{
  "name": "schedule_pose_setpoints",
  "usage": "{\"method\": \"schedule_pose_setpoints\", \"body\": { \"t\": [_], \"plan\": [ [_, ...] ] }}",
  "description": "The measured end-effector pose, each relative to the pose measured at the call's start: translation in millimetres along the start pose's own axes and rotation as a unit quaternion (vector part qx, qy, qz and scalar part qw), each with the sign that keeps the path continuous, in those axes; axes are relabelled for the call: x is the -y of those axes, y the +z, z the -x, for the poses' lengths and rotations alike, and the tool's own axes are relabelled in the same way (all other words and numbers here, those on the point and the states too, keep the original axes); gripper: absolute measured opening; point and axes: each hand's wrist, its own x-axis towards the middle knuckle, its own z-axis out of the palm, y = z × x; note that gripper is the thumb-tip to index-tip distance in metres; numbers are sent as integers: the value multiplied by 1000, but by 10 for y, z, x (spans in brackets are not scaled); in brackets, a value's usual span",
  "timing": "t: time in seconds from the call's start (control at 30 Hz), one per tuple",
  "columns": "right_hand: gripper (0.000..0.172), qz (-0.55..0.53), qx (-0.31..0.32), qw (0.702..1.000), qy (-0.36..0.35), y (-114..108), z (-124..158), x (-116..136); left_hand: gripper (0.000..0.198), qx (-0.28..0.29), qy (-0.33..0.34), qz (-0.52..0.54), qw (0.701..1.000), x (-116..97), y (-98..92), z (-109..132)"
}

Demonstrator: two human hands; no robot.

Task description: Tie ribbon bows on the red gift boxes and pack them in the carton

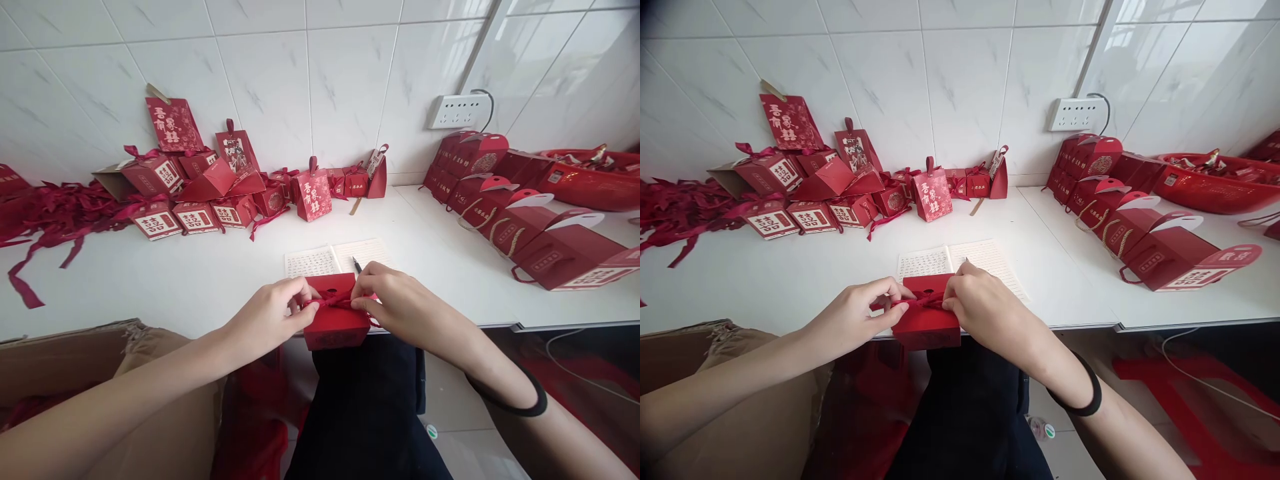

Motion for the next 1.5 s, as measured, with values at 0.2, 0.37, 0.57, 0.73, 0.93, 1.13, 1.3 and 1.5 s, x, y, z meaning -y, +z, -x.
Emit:
{"method": "schedule_pose_setpoints", "body": {
  "t": [0.2,0.37,0.57,0.73,0.93,1.13,1.3,1.5],
  "plan": [
    [25,58,25,998,-2,-40,1,-10,17,-6,39,-41,998,81,-18,14],
    [23,45,63,997,7,-178,-40,-25,16,1,45,-76,996,87,-10,2],
    [12,3,10,1000,2,-108,-440,52,10,-44,54,-101,992,85,59,15],
    [13,-73,121,989,-52,65,-648,95,8,-124,94,-138,978,108,88,18],
    [10,-177,130,976,17,129,-668,52,21,-49,165,-131,976,96,105,-7],
    [9,-189,-10,980,58,103,-550,-26,31,-22,176,-136,975,109,130,1],
    [38,-134,-90,982,97,21,-2,53,32,-19,173,-111,978,130,145,-7],
    [36,-86,-56,986,134,219,217,228,34,-22,167,-85,982,135,163,-23]
  ]
}}
